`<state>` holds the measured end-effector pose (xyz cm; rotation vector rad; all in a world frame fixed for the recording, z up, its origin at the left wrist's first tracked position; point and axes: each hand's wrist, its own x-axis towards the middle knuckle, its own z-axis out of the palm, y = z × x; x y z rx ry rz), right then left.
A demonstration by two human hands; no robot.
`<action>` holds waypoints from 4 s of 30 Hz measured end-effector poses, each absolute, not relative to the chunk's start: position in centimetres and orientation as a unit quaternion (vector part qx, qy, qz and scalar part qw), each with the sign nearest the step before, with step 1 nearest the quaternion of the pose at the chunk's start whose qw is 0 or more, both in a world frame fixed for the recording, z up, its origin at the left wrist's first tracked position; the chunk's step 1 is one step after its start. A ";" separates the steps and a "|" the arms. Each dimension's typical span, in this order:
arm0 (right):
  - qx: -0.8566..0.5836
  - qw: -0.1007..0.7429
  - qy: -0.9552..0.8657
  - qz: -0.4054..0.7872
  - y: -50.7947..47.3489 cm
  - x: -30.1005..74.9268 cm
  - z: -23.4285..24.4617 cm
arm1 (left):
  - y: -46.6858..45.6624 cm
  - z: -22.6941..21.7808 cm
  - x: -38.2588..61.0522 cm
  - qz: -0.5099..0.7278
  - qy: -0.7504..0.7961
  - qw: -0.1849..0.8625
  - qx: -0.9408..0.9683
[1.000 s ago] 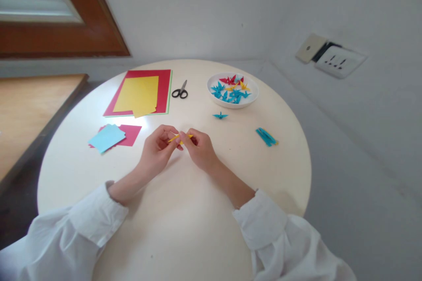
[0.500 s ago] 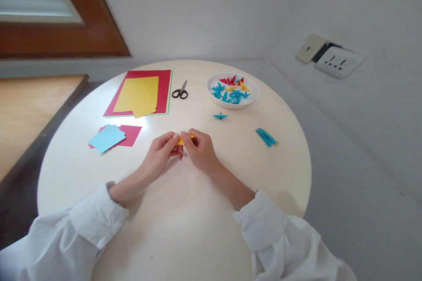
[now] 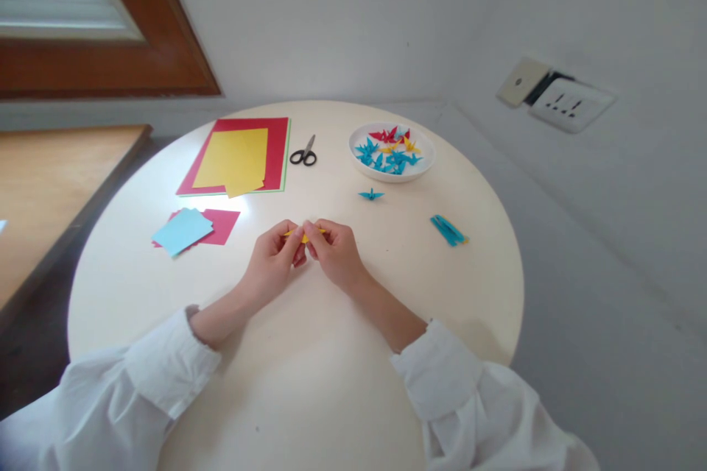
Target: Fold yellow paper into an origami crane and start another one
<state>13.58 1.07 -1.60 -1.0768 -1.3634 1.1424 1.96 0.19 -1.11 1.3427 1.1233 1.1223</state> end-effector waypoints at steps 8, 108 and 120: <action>-0.413 0.524 -0.507 0.546 0.8 13.0 -1.6 | 0.0 -1.3 2.2 0.493 0.410 0.585 0.497; -0.420 0.591 -0.545 0.421 0.8 14.4 -1.6 | 0.7 -0.1 0.8 0.553 0.421 0.518 0.499; -0.426 0.591 -0.555 0.401 0.9 14.3 -1.5 | 0.7 -0.2 0.8 0.547 0.441 0.483 0.523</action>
